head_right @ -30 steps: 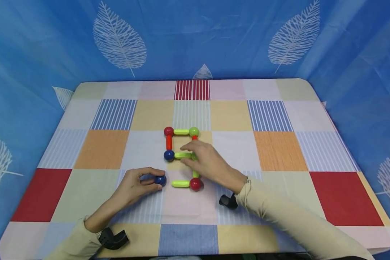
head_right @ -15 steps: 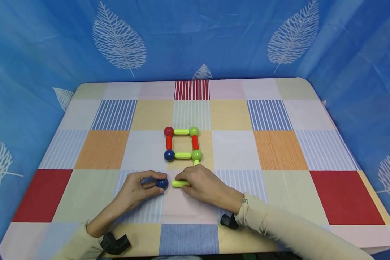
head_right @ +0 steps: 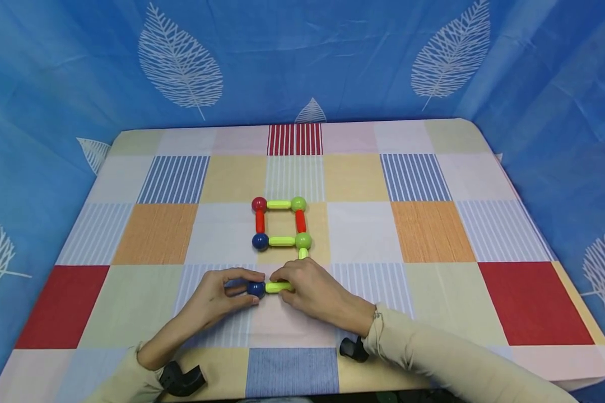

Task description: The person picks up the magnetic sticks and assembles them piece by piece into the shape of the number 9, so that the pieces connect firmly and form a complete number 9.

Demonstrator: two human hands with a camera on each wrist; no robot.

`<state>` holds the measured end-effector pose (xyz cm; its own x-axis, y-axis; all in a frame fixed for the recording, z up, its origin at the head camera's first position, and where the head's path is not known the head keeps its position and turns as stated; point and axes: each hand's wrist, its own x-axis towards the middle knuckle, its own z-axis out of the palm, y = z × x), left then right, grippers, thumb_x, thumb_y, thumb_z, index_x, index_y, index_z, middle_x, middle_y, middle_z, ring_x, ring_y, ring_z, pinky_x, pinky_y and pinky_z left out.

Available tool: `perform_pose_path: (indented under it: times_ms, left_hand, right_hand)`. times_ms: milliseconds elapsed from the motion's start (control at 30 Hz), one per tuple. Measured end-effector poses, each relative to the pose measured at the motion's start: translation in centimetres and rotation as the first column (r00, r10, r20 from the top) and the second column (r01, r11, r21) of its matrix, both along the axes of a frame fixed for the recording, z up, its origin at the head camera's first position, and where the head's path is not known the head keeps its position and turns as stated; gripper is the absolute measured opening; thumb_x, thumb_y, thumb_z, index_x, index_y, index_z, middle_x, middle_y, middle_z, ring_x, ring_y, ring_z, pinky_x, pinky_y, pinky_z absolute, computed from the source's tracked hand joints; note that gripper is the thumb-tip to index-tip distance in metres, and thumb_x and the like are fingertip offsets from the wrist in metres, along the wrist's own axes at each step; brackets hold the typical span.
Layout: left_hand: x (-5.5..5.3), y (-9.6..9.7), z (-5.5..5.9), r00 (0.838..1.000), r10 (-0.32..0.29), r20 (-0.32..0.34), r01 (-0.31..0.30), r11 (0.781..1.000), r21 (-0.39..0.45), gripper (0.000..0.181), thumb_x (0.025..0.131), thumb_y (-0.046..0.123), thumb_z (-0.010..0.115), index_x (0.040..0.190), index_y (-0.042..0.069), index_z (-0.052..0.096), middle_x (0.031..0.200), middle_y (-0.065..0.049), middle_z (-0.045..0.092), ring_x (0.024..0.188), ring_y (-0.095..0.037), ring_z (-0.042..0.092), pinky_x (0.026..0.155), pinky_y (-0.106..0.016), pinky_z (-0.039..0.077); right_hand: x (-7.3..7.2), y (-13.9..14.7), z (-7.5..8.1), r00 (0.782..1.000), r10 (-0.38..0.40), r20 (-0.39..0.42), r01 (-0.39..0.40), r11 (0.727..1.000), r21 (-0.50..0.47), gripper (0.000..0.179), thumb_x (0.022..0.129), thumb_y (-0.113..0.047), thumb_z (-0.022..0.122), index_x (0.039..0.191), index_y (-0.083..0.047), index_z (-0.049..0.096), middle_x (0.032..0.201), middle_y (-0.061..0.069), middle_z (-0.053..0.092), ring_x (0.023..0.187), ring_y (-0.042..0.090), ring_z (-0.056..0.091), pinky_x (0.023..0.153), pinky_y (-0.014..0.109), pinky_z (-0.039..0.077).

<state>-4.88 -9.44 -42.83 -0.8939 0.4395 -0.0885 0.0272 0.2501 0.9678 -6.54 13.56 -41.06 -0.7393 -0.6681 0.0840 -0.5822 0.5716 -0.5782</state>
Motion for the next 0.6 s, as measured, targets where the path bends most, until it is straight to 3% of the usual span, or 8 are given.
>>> perform_pose_path:
  times_ms: [200, 600]
  left_hand:
    - [-0.25, -0.14, 0.17, 0.999, -0.010, -0.033, 0.009, 0.999, -0.041, 0.032, 0.081, -0.006, 0.076, 0.112, 0.000, 0.071, 0.117, -0.016, 0.067, 0.113, -0.028, 0.062, 0.087, -0.032, 0.053]
    - [-0.31, -0.35, 0.05, 0.998, -0.041, -0.046, 0.038, 0.998, -0.050, 0.033, 0.082, -0.003, 0.075, 0.115, 0.000, 0.069, 0.120, -0.018, 0.065, 0.108, -0.031, 0.065, 0.087, -0.034, 0.054]
  right_hand:
    - [0.28, -0.21, -0.34, 0.998, -0.041, -0.038, 0.040, 0.999, -0.008, 0.025, 0.081, -0.004, 0.077, 0.106, -0.007, 0.074, 0.095, -0.001, 0.071, 0.086, 0.009, 0.062, 0.077, 0.031, 0.051]
    - [0.26, -0.02, 0.03, 0.999, -0.029, -0.036, 0.030, 1.000, 0.009, 0.028, 0.082, -0.008, 0.077, 0.110, -0.007, 0.072, 0.098, -0.001, 0.070, 0.085, 0.010, 0.061, 0.080, 0.033, 0.050]
